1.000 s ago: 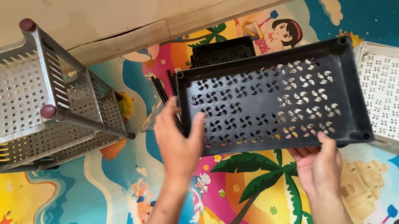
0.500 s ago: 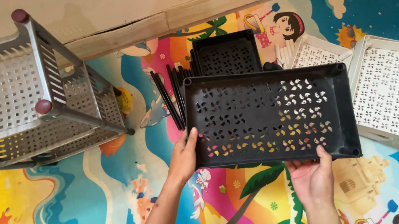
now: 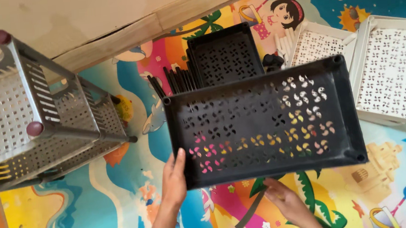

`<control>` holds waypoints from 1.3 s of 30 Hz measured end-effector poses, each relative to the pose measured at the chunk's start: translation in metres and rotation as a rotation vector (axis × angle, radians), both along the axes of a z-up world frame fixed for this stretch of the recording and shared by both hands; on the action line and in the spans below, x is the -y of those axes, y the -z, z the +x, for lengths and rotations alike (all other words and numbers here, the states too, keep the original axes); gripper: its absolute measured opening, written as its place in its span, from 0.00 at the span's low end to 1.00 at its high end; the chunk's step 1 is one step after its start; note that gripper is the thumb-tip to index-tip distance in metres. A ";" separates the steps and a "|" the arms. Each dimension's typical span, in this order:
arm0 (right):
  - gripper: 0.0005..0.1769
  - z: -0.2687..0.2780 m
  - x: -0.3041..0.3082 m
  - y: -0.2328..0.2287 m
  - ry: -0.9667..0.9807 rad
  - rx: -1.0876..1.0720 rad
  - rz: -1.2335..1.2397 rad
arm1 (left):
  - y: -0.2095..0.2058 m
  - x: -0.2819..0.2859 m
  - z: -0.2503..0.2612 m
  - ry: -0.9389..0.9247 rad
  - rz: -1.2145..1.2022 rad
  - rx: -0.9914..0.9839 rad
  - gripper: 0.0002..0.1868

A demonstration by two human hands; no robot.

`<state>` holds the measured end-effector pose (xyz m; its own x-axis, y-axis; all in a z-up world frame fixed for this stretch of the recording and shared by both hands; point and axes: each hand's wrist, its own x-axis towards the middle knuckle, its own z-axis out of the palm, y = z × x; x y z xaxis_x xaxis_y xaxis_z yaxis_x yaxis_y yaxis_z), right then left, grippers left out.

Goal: The person assembles a two-tier plastic storage rack by inserting metal poles into grey trays and stacking them. They then attach black caster wheels to a black perforated tray and insert black poles into its corners.

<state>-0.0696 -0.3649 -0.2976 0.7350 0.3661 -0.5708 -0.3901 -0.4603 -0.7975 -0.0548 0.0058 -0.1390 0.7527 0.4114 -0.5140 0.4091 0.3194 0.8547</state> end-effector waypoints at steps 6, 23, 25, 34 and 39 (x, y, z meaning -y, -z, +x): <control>0.37 -0.046 0.002 -0.011 0.420 -0.027 0.988 | 0.028 0.029 -0.032 0.092 -0.012 -0.054 0.27; 0.27 -0.092 0.037 -0.034 1.308 -0.136 0.437 | 0.157 0.059 -0.039 0.256 -0.416 -0.259 0.42; 0.28 -0.093 0.048 -0.017 1.305 -0.168 0.438 | 0.174 0.063 -0.016 0.169 -0.499 -0.325 0.48; 0.28 -0.061 0.090 0.030 1.232 -0.199 0.467 | 0.185 0.095 0.084 -0.079 -0.765 -0.078 0.67; 0.28 -0.051 0.105 0.053 1.187 -0.249 0.511 | 0.195 0.100 0.129 -0.137 -0.703 -0.047 0.57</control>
<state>-0.1207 -0.4694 -0.3508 0.6528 -0.2117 -0.7273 -0.5067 0.5917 -0.6270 0.0740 -0.0941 -0.3345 0.6882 0.0603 -0.7231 0.3573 0.8391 0.4101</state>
